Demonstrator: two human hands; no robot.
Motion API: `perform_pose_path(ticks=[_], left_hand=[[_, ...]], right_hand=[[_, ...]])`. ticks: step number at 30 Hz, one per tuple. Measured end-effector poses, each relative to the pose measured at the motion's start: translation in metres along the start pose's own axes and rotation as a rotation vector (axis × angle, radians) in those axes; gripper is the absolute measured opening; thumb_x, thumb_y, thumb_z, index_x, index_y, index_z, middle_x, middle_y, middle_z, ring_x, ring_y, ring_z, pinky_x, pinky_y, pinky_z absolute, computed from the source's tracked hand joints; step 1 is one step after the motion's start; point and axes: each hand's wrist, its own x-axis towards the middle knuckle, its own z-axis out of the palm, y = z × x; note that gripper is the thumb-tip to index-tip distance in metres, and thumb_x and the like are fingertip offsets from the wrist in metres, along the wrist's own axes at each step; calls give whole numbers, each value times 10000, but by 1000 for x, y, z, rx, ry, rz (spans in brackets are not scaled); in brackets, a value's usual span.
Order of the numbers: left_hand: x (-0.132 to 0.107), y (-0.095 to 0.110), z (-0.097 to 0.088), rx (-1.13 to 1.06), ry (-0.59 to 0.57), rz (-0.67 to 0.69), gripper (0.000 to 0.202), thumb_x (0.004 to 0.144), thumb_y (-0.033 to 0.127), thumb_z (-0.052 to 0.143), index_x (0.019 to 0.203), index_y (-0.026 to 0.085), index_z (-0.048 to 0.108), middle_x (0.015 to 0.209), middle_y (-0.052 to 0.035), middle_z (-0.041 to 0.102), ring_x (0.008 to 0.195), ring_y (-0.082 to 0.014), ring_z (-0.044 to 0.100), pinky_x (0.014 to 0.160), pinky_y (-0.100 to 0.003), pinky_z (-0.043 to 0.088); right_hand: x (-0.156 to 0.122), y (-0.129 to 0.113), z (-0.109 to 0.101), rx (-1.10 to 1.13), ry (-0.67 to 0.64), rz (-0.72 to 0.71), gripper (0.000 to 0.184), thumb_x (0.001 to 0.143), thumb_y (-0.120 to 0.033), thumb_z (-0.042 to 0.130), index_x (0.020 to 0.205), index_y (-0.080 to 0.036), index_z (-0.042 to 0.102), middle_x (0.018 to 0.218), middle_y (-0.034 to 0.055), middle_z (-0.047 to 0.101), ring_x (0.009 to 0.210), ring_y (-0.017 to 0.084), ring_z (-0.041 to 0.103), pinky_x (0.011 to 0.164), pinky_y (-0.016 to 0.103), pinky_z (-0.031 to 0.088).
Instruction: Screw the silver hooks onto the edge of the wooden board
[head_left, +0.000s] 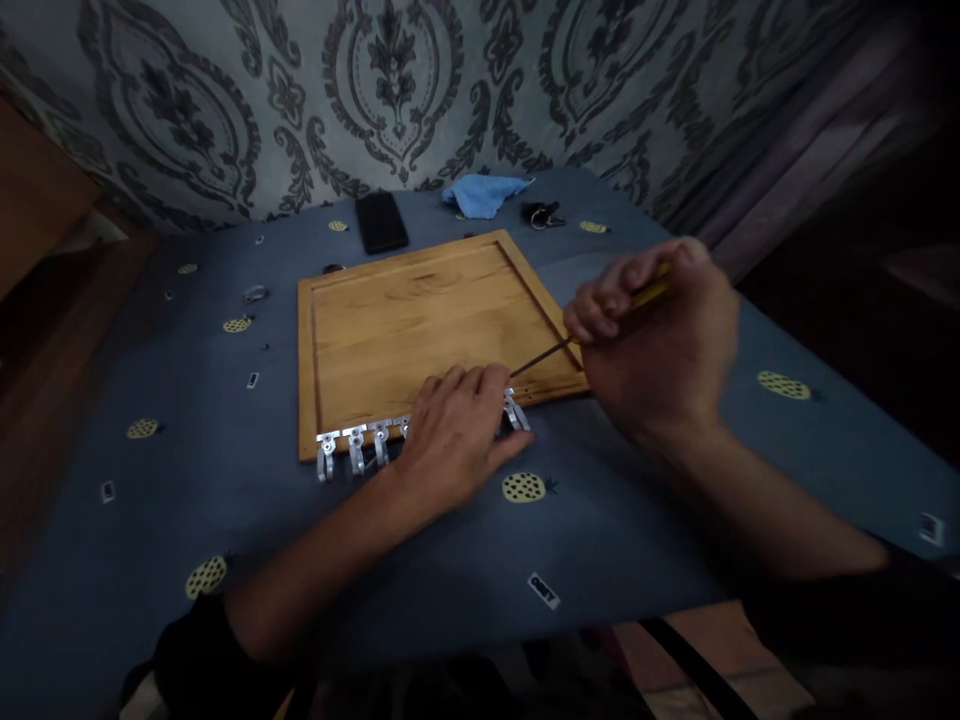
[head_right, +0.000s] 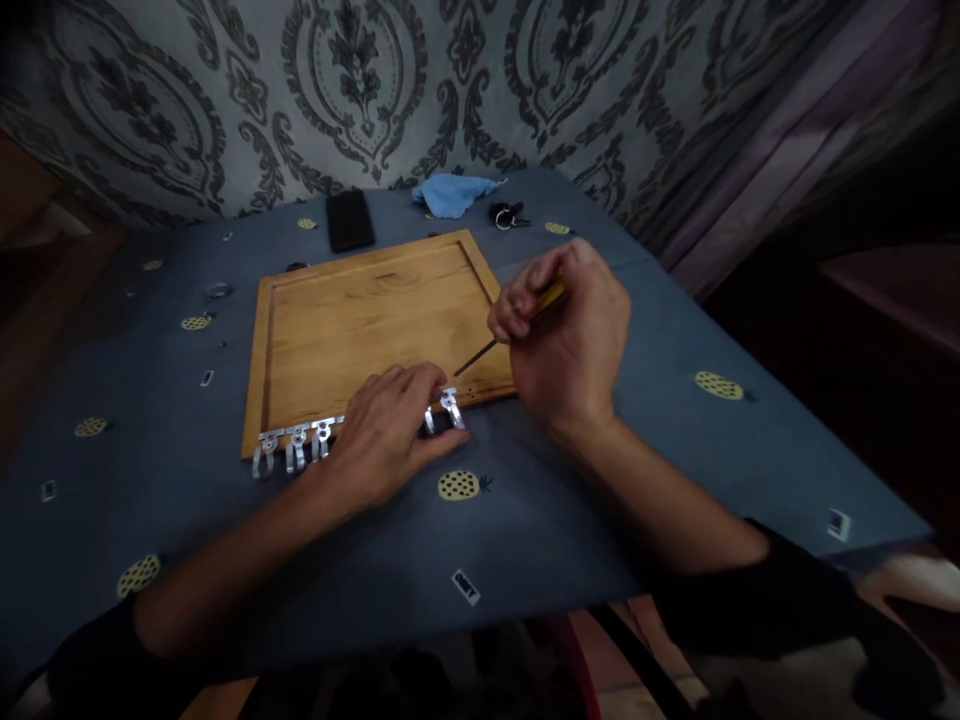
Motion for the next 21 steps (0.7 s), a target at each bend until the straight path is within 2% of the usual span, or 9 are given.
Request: perform_pose_path(ticks=[3, 7, 17, 21], left_hand=[[0, 0, 0, 1, 2, -1, 358, 924, 429, 676, 1130, 172, 536, 1124, -75, 685, 1078, -276, 613, 937, -429, 477], [1, 1, -1, -2, -11, -8, 378, 922, 428, 679, 1154, 169, 531, 1140, -82, 683, 1096, -280, 609, 952, -443, 476], [0, 0, 0, -24, 9, 2, 381, 926, 411, 670, 1182, 174, 519, 1128, -88, 685, 1105, -280, 610, 952, -438, 474], [0, -1, -1, -23, 9, 2, 358, 930, 401, 659, 1170, 177, 518, 1105, -85, 686, 1086, -280, 608, 936, -439, 477]], right_hand=[[-5, -9, 5, -14, -54, -32, 283, 795, -318, 644, 577, -232, 486, 531, -44, 341, 425, 100, 299, 443, 297, 260], [-10, -11, 11, 4, -100, -2, 291, 774, -280, 666, 536, -225, 509, 489, -46, 361, 401, 94, 288, 426, 293, 252], [-14, -8, 15, -41, -144, 52, 330, 801, -372, 707, 552, -245, 531, 504, -42, 374, 420, 113, 295, 437, 286, 270], [-15, -8, 18, -44, -156, 19, 344, 836, -399, 680, 565, -246, 533, 512, -42, 375, 426, 114, 297, 437, 283, 284]])
